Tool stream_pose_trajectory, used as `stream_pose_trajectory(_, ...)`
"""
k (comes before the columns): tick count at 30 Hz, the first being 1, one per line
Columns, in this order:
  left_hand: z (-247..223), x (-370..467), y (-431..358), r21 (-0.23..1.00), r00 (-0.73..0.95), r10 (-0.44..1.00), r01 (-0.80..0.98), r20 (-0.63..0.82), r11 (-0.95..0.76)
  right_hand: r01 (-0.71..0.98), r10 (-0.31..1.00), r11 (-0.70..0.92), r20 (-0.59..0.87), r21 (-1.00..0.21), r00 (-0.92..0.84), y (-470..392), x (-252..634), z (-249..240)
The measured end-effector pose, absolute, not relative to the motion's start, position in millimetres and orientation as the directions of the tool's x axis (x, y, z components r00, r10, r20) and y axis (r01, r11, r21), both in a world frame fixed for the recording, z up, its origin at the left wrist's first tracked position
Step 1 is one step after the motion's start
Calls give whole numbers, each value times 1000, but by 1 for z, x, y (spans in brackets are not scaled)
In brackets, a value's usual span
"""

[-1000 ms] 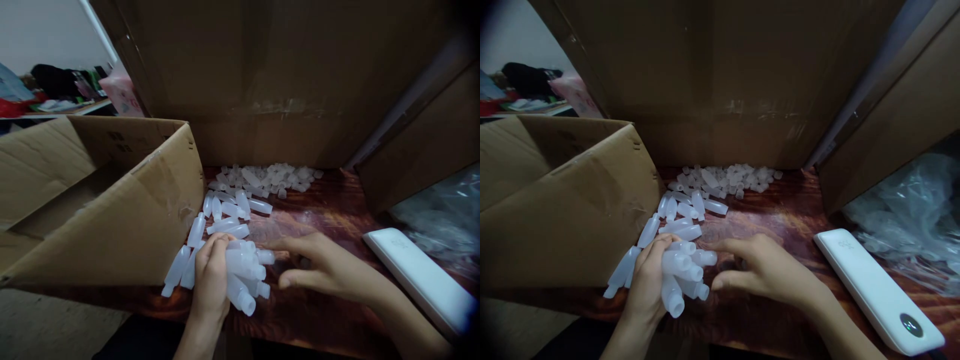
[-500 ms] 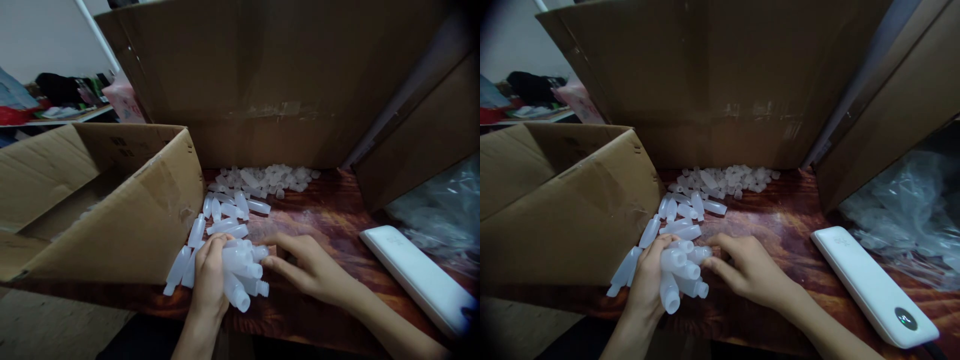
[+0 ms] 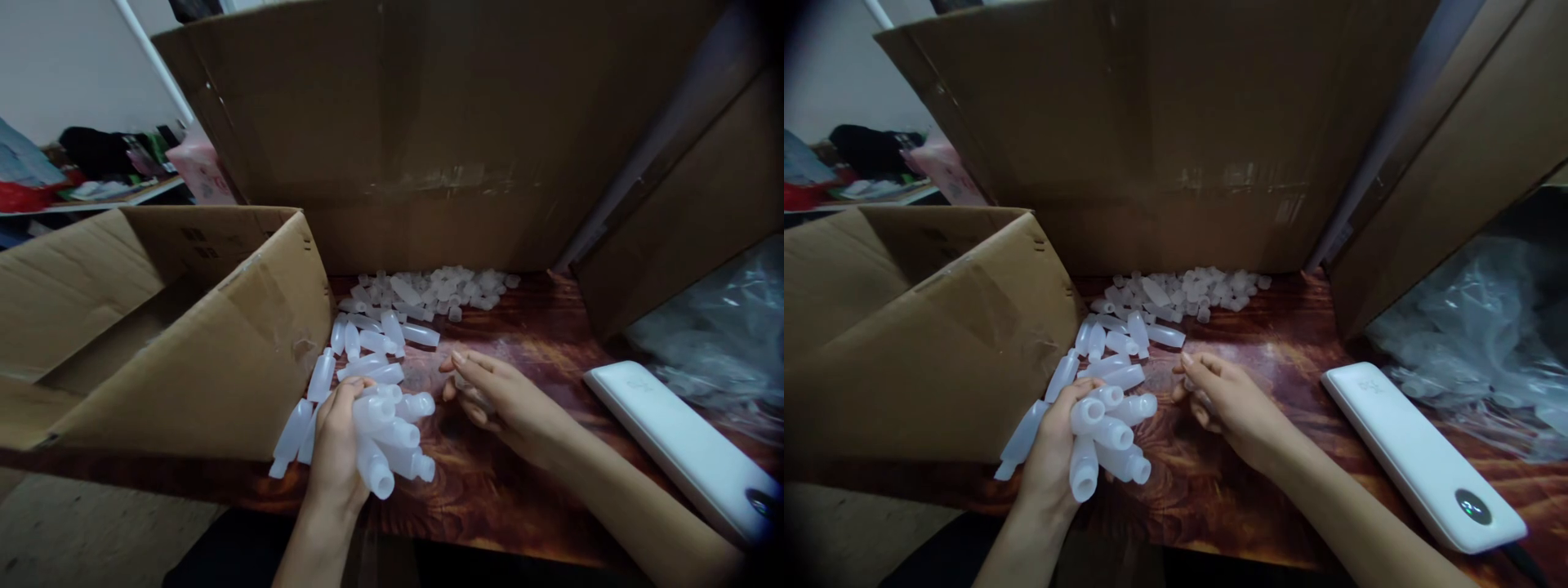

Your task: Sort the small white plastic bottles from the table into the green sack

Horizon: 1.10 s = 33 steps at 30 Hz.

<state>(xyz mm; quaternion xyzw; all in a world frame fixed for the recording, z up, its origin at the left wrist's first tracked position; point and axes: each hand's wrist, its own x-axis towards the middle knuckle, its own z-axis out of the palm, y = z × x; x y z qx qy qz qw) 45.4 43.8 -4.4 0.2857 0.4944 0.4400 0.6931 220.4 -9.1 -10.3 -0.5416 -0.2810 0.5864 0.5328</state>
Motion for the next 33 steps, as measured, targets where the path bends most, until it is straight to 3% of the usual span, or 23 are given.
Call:
stream_pose_trajectory(3, -4, 45, 43, 847, 130, 898, -298, -421, 440, -13, 962, -181, -180, -983, 206, -12, 218, -10)
stream_pose_trajectory(7, -3, 46, 40, 868, 136, 898, -234, -418, 439, 256, 985, -14, 30, -967, 169, -17, 219, -3)
stream_pose_trajectory(11, -6, 50, 37, 887, 164, 904, -189, -395, 422, 456, 967, 237, 255, -858, -22, -24, 218, 1)
stream_pose_trajectory(16, -13, 53, 35, 918, 254, 917, -174, -308, 356, 589, 871, 471, 450, -656, -196, -26, 217, -1)
stream_pose_trajectory(26, -13, 56, 35, 935, 240, 925, -124, -296, 332, 725, 897, 418, 372, -546, -238, -30, 222, 2)
stream_pose_trajectory(33, -12, 57, 34, 951, 270, 924, -68, -272, 300, 813, 892, 385, 401, -437, -207, -30, 227, 3)
